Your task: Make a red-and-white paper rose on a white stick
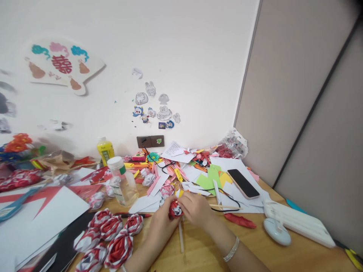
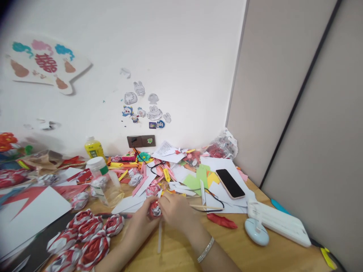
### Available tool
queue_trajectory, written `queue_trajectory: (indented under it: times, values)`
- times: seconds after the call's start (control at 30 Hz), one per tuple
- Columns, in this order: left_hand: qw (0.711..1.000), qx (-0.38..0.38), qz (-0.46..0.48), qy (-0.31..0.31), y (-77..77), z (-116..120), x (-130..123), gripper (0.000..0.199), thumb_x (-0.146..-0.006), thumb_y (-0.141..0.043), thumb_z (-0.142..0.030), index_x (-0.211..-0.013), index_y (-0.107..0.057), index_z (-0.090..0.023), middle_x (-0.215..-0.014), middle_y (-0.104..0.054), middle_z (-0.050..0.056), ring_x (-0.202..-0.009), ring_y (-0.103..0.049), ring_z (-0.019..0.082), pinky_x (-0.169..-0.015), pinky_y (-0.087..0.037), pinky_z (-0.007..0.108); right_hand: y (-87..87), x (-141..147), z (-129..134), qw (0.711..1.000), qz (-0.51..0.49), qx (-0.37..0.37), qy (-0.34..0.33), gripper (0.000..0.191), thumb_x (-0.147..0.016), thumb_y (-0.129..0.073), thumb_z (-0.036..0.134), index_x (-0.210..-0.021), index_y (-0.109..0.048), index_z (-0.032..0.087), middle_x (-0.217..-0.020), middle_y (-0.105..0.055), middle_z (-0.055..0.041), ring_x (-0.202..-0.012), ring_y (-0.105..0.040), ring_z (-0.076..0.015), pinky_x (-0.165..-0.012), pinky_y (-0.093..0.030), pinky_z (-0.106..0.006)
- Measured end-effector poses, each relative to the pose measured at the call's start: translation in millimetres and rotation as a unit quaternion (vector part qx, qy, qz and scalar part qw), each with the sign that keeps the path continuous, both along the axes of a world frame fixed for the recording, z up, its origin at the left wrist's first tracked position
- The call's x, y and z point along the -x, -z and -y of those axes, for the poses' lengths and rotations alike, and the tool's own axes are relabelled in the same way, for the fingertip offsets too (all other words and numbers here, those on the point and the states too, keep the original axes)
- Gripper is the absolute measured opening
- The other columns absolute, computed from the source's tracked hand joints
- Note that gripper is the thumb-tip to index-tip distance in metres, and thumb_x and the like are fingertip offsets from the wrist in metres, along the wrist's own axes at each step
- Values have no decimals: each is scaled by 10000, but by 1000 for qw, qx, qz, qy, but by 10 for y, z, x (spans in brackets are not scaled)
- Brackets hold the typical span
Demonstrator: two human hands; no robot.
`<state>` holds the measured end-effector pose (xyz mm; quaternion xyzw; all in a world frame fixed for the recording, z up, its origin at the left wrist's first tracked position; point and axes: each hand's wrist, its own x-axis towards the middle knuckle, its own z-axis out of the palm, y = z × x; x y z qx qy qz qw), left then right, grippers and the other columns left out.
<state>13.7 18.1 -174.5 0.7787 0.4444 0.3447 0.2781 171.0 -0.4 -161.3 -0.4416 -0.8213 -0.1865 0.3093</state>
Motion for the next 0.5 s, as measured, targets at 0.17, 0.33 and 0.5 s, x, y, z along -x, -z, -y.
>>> queue_trajectory:
  times: [0.17, 0.33, 0.5]
  values:
    - [1000, -3, -1, 2, -21, 8, -10, 382, -700, -525, -127, -1071, -490, -213, -1026, -675, 50, -923, -634, 197, -808, -472, 299, 31, 4, -9, 1000, -15, -9, -2, 232, -967, -324, 236, -915, -542, 179, -760, -609, -32, -667, -557, -154, -562, -355, -261]
    - [1000, -10, 0, 2, -6, 2, -10, 374, -707, -522, -146, -1074, -489, -209, -1020, -679, 58, -917, -637, 205, -797, -474, 309, 6, 9, 4, 999, -38, -21, 0, 253, -976, -312, 269, -906, -538, 180, -756, -622, -33, -678, -570, -154, -582, -361, -262]
    - [1000, -16, -8, 3, -11, 3, -8, 359, -719, -523, -159, -1074, -487, -202, -1024, -674, 60, -922, -635, 199, -806, -471, 304, -10, 25, 11, 998, -26, -56, 17, 306, -977, -282, 259, -838, -542, 179, -705, -604, -26, -631, -551, -156, -556, -340, -276]
